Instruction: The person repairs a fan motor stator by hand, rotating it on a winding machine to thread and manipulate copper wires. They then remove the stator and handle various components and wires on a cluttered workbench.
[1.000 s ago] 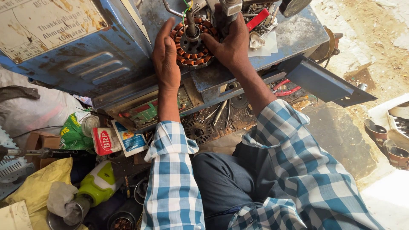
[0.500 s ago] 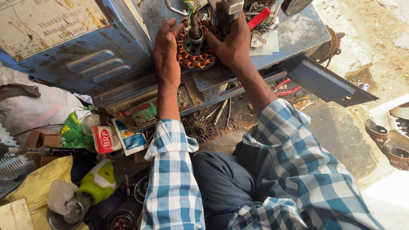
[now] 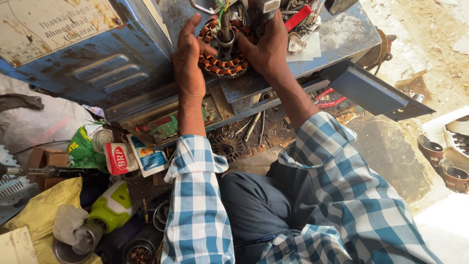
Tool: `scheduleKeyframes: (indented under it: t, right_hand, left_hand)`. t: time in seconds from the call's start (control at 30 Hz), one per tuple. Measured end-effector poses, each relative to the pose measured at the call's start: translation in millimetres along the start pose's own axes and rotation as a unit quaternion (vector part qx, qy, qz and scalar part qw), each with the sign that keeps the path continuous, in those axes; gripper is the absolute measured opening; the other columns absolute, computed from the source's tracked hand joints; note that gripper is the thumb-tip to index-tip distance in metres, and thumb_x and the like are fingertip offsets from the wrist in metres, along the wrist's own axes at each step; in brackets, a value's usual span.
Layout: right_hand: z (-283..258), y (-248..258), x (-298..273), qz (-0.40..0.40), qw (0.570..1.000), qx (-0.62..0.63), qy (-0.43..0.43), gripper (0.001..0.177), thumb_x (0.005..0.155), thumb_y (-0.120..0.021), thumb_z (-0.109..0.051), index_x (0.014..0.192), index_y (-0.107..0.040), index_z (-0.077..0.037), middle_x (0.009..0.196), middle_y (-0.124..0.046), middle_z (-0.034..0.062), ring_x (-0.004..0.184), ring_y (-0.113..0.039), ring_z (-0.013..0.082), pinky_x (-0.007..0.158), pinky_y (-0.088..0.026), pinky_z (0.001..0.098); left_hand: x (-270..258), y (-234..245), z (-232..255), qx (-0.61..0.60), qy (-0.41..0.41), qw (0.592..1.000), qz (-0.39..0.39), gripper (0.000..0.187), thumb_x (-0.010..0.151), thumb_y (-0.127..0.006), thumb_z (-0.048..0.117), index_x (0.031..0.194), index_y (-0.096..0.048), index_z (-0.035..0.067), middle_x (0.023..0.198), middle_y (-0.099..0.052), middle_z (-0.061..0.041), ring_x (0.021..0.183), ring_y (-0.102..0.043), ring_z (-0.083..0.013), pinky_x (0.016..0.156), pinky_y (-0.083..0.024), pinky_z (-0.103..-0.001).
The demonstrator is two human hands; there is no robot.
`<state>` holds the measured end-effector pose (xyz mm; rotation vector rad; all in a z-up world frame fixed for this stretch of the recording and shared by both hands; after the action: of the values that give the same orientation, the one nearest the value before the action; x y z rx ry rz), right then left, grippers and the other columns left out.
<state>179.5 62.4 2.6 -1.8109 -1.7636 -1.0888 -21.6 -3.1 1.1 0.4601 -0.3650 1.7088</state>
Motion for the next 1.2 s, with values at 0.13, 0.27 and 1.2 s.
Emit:
scheduleKeyframes:
  t: [0.13,0.27,1.2]
  right_hand:
    - [-5.0,1.9,-0.6,0.001,1.0,0.015,0.009,0.054,0.09,-0.087,-0.006,0.134,-0.055,-0.005,0.12,-0.068,0.0119,0.112,-0.072,0.025,0.098,-0.059,0.0368]
    - [-2.6,-1.4,-1.3,0.001,0.997,0.068,-0.018,0.052,0.091,-0.086,-0.005,0.133,-0.055,-0.004,0.12,-0.069,0.0108,0.11,-0.071,0.0218,0.098,-0.059,0.0364]
    - [5.6,-0.5,-3.2,0.014,0.999,-0.011,0.028,0.05,0.091,-0.093,-0.009,0.126,-0.058,-0.005,0.118,-0.068,0.0138,0.109,-0.071,0.0298,0.096,-0.058,0.0404]
  left_hand:
    - [0.5,1.4,-6.9,-0.003,-0.009,1.0,0.027,0.071,0.11,-0.043,0.064,0.156,-0.051,0.01,0.118,-0.077,-0.012,0.13,-0.066,-0.0218,0.127,-0.039,-0.043]
    - [2.2,-3.5,10.1,-0.023,-0.027,0.999,0.008,0.07,0.109,-0.044,0.064,0.152,-0.048,0.009,0.145,-0.062,-0.008,0.136,-0.06,-0.0202,0.125,-0.036,-0.043]
    - [9.3,-18.3,-32.3,0.18,-0.078,0.971,0.135,0.06,0.112,-0.047,0.051,0.145,-0.051,0.002,0.132,-0.064,-0.012,0.122,-0.066,-0.0243,0.106,-0.054,-0.037]
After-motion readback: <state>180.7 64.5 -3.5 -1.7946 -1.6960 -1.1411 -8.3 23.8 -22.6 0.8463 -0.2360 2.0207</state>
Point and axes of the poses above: each hand's wrist, its own x-axis towards the middle knuckle, its own y-axis out of the back of the hand, z = x × y, the point moved 1 cm from there along x, towards the middle knuckle
